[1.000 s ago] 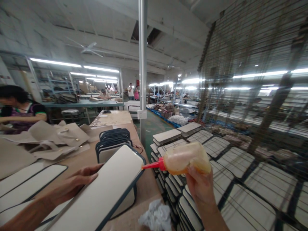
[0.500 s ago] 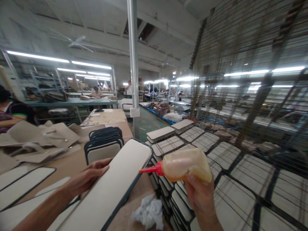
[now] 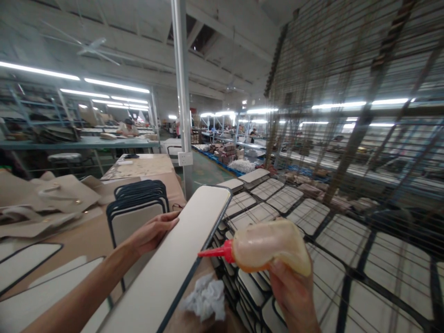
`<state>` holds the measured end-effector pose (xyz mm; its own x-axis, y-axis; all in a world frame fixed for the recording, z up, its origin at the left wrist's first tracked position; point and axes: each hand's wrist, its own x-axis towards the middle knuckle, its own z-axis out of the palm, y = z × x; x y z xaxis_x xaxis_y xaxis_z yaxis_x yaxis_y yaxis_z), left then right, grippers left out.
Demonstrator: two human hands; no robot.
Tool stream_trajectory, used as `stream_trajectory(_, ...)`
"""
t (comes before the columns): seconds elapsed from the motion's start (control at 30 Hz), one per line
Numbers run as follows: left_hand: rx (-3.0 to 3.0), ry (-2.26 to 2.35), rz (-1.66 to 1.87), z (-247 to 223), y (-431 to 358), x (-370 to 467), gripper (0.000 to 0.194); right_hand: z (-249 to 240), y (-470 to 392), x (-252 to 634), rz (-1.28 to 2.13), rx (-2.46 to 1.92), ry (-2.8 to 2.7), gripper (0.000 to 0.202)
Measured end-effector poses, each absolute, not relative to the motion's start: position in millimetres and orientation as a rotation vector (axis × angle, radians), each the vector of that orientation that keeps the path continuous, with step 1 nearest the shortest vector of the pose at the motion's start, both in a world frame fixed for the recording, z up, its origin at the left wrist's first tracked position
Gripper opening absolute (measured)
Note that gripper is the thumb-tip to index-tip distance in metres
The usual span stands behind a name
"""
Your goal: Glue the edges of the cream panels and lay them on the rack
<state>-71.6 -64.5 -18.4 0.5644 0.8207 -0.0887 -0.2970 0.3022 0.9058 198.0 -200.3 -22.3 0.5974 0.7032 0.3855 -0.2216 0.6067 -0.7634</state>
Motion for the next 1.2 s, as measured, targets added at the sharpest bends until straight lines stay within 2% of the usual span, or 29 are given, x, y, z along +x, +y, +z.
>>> stream_trajectory(0.2,0.991,0.641,0.807,-12.1,-49.2,-53.2,0.043,-15.1,-208.9,197.4,0.621,-0.760,-0.772,0.068)
stream_trajectory(0.33,0.992,0.653,0.791,-8.8,-37.9,-44.9,0.043,-23.4,-212.5,201.0,0.668,-0.767,-0.802,0.062)
stream_trajectory(0.57,0.968,0.663,0.794,-6.8,-20.9,-34.9,0.020,-32.3,-211.7,203.6,0.625,-0.756,-0.749,0.064)
stream_trajectory(0.7,0.955,0.684,0.797,-5.2,-12.7,-29.4,0.012,-30.9,-216.5,200.3,0.666,-0.774,-0.785,0.062)
stream_trajectory(1.03,0.941,0.700,0.784,-0.7,-1.9,-23.5,0.016,-30.1,-219.3,200.7,0.726,-0.800,-0.802,0.062)
stream_trajectory(1.2,0.943,0.704,0.753,-0.6,-0.5,-18.3,0.013,-26.3,-212.2,207.4,0.646,-0.774,-0.810,0.066)
